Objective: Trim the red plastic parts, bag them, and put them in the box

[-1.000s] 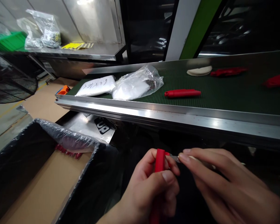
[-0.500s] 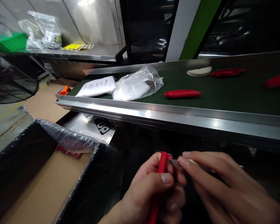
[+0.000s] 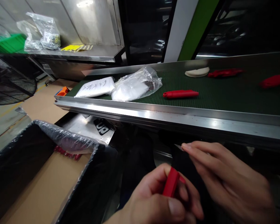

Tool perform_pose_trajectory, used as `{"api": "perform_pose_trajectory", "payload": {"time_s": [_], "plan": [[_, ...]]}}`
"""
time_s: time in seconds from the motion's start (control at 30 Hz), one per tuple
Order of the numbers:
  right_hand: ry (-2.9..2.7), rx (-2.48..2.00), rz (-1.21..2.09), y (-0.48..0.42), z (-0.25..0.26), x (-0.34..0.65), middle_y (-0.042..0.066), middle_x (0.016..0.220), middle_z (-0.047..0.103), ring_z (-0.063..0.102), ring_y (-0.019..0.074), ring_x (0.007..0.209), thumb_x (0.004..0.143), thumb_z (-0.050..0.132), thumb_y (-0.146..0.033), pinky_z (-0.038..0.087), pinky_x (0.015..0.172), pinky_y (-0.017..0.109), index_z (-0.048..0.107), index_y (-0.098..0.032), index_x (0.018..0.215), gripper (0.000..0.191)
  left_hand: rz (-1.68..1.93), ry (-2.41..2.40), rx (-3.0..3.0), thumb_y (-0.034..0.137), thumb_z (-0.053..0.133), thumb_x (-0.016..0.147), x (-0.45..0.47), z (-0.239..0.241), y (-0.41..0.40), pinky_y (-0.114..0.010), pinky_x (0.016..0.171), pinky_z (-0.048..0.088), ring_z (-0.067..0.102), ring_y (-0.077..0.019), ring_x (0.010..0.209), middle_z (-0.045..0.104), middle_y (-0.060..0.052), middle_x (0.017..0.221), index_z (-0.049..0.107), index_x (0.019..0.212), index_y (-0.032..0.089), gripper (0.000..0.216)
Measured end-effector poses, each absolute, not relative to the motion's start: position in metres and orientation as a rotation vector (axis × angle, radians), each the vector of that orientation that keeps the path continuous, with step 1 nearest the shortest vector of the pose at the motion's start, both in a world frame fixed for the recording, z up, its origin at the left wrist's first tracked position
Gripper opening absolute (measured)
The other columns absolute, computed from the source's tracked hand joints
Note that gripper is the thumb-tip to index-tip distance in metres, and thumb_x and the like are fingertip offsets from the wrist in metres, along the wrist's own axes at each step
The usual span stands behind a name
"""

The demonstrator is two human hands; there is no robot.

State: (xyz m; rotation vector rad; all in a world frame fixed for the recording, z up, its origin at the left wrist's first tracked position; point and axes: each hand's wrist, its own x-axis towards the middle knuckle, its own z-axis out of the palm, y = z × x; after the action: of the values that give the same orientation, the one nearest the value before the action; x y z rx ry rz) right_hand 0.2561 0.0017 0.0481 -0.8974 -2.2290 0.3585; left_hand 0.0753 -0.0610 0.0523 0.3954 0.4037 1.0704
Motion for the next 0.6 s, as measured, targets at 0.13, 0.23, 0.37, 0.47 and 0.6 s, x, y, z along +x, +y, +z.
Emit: {"api": "perform_pose_trajectory", "payload": {"time_s": [0.13,0.23,0.37,0.47,0.6], "plan": [[-2.219,-0.763,0.366,-0.0033,0.0541,0.2572,0.009,0.117,0.06,0.059,0.0174,0.11,0.083,0.053,0.002,0.052,0.086,0.027,0.058,-0.017,0.127,0.048,1.053,0.341,0.307,0.025,0.055,0.087,0.0707,0.0542,-0.0557,-0.011,0.039,0.033,0.046,-0.0044,0.051,0.054,-0.005,0.092,0.052,0.092,0.018,0.01],[-2.307,-0.721,0.301,-0.0052,0.0564,0.2615,0.008,0.12,0.059,0.058,0.0185,0.111,0.083,0.055,-0.001,0.053,0.085,0.028,0.054,-0.022,0.134,0.055,1.02,0.338,0.245,0.028,0.053,0.089,0.0673,0.0566,-0.0532,-0.009,0.035,0.032,0.043,-0.0041,0.05,0.05,-0.003,0.084,0.055,0.094,0.017,0.013],[-2.374,-0.738,0.189,-0.0026,0.0566,0.2628,0.006,0.115,0.064,0.061,0.0181,0.105,0.085,0.055,-0.006,0.052,0.082,0.029,0.055,-0.027,0.133,0.053,0.97,0.338,0.237,0.031,0.057,0.087,0.0673,0.0569,-0.0523,-0.009,0.034,0.035,0.043,-0.0047,0.049,0.047,-0.002,0.078,0.056,0.094,0.016,0.017],[-2.357,-0.759,0.152,-0.002,0.0574,0.2594,0.004,0.11,0.067,0.063,0.0181,0.099,0.087,0.054,-0.008,0.052,0.08,0.03,0.059,-0.03,0.128,0.047,0.993,0.271,0.242,0.028,0.054,0.088,0.0693,0.0528,-0.0523,-0.009,0.034,0.035,0.047,-0.0044,0.049,0.051,-0.005,0.088,0.056,0.095,0.017,0.014],[-2.313,-0.839,0.172,-0.0061,0.0578,0.2551,0.004,0.108,0.068,0.063,0.0196,0.099,0.089,0.05,-0.009,0.05,0.082,0.035,0.061,-0.033,0.124,0.044,0.99,0.221,0.241,0.026,0.049,0.091,0.0705,0.0499,-0.0528,-0.009,0.036,0.036,0.048,-0.0044,0.05,0.052,-0.005,0.09,0.056,0.098,0.017,0.013]]}}
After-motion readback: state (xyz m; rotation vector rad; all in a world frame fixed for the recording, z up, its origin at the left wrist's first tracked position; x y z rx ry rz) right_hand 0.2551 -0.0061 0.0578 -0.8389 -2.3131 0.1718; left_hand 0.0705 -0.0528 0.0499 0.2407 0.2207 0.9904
